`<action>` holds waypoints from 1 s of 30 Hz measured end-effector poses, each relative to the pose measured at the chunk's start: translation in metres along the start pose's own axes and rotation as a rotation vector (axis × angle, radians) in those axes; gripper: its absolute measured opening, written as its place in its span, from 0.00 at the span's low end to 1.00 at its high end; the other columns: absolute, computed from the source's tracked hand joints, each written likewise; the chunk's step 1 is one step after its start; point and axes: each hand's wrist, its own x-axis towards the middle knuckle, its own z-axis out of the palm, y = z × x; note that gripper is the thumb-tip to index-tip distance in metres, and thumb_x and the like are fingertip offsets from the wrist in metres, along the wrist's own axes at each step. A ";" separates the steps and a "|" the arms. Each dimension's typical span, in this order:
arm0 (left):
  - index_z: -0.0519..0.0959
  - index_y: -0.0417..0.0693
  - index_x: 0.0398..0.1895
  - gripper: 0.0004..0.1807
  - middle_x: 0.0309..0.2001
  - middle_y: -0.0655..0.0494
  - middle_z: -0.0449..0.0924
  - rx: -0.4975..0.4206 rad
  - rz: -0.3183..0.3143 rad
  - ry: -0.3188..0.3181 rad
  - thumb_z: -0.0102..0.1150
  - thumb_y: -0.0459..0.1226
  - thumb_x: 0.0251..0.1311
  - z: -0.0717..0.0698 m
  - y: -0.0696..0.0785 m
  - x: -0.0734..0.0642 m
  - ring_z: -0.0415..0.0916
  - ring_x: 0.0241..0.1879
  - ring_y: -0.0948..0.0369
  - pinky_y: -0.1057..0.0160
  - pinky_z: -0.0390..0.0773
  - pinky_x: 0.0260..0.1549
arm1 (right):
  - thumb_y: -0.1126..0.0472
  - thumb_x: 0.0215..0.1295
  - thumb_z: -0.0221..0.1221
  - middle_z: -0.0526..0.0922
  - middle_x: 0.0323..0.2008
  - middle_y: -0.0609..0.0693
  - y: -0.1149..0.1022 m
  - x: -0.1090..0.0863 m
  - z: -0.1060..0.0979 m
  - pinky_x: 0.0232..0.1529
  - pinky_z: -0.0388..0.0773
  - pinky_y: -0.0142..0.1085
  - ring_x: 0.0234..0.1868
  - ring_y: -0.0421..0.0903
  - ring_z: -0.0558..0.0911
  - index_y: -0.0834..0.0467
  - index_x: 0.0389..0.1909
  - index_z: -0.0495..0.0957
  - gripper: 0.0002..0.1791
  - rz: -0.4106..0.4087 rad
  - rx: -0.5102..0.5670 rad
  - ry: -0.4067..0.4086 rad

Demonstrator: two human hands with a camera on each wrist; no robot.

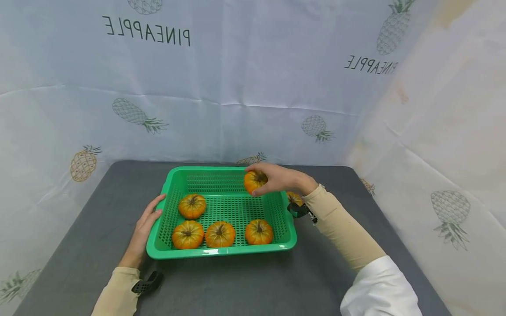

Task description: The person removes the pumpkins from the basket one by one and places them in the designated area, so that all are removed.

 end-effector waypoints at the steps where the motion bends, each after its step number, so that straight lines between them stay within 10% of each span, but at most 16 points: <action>1: 0.51 0.62 0.82 0.29 0.75 0.50 0.52 -0.001 0.001 0.000 0.34 0.50 0.82 0.000 0.000 0.000 0.74 0.53 0.71 0.69 0.79 0.45 | 0.54 0.67 0.67 0.70 0.64 0.51 0.001 -0.001 -0.001 0.56 0.77 0.43 0.57 0.48 0.76 0.53 0.78 0.57 0.43 0.003 0.003 0.001; 30: 0.51 0.63 0.82 0.29 0.75 0.51 0.52 0.052 0.007 0.012 0.33 0.50 0.82 0.001 -0.002 0.000 0.73 0.53 0.74 0.72 0.78 0.44 | 0.50 0.67 0.66 0.61 0.76 0.53 0.026 -0.034 -0.018 0.68 0.69 0.54 0.70 0.53 0.69 0.52 0.79 0.56 0.44 0.041 -0.063 0.071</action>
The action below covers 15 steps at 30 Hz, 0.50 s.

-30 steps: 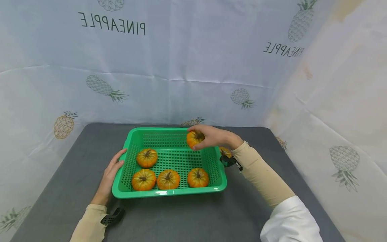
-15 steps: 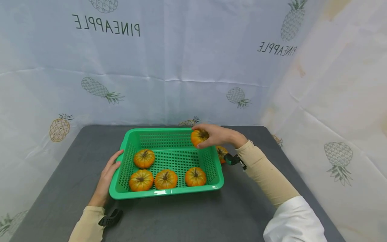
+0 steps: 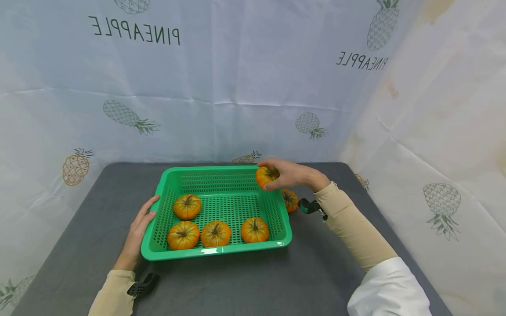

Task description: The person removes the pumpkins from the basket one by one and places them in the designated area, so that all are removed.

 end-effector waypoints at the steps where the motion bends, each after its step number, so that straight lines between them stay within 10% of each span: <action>1: 0.51 0.63 0.82 0.29 0.75 0.52 0.52 -0.003 -0.002 0.000 0.33 0.50 0.82 0.000 0.000 0.000 0.74 0.53 0.73 0.71 0.78 0.44 | 0.50 0.67 0.66 0.61 0.76 0.53 0.001 -0.001 -0.001 0.68 0.69 0.54 0.70 0.53 0.69 0.52 0.79 0.56 0.44 -0.001 -0.002 0.002; 15: 0.50 0.64 0.82 0.29 0.76 0.51 0.50 -0.010 -0.008 -0.001 0.33 0.50 0.82 0.001 0.002 0.000 0.72 0.54 0.74 0.73 0.77 0.45 | 0.50 0.67 0.66 0.60 0.77 0.53 0.015 -0.012 -0.006 0.67 0.70 0.53 0.69 0.53 0.70 0.49 0.79 0.56 0.44 0.024 -0.002 0.029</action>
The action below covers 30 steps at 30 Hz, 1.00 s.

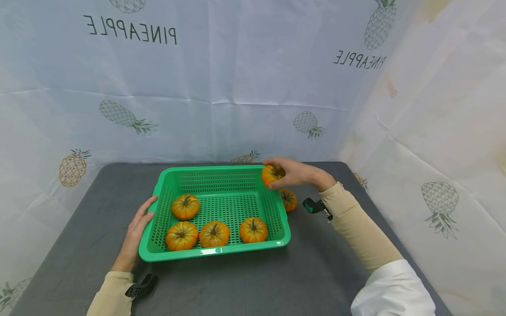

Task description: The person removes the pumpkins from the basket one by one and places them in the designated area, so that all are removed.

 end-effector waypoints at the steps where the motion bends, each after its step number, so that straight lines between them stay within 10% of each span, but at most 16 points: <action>1: 0.50 0.64 0.82 0.29 0.77 0.51 0.50 0.003 0.000 0.001 0.33 0.50 0.82 0.000 0.000 0.000 0.72 0.54 0.74 0.73 0.77 0.45 | 0.50 0.67 0.66 0.60 0.77 0.53 0.001 -0.001 0.000 0.66 0.71 0.53 0.68 0.53 0.71 0.50 0.79 0.56 0.44 0.001 -0.001 0.001; 30: 0.49 0.63 0.82 0.29 0.77 0.52 0.49 -0.028 -0.004 -0.009 0.33 0.49 0.82 0.000 -0.002 0.001 0.70 0.56 0.75 0.74 0.76 0.45 | 0.50 0.67 0.65 0.66 0.71 0.56 0.028 -0.021 -0.001 0.61 0.74 0.52 0.63 0.54 0.73 0.52 0.77 0.59 0.41 0.057 0.013 0.036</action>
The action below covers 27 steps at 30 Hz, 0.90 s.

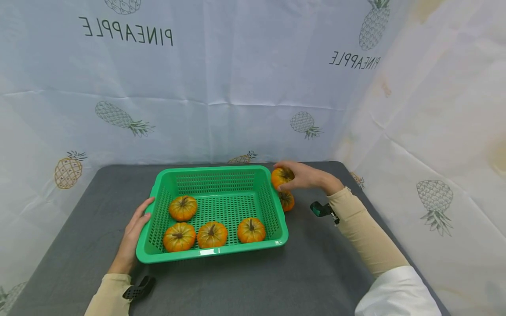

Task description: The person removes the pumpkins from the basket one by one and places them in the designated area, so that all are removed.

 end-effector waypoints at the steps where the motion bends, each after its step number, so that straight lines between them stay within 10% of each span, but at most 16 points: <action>1: 0.49 0.63 0.82 0.29 0.77 0.52 0.49 0.000 -0.001 0.001 0.33 0.49 0.82 0.000 0.000 0.000 0.70 0.56 0.75 0.74 0.76 0.45 | 0.49 0.67 0.65 0.66 0.71 0.56 0.002 0.000 0.000 0.60 0.75 0.51 0.62 0.53 0.73 0.52 0.77 0.59 0.41 0.006 -0.001 0.002; 27: 0.50 0.63 0.82 0.29 0.76 0.57 0.51 -0.001 0.007 0.006 0.33 0.49 0.82 0.000 -0.002 0.000 0.69 0.56 0.74 0.76 0.75 0.46 | 0.49 0.66 0.65 0.67 0.68 0.59 0.041 -0.014 -0.002 0.54 0.77 0.47 0.57 0.55 0.75 0.53 0.77 0.60 0.41 0.090 -0.002 0.056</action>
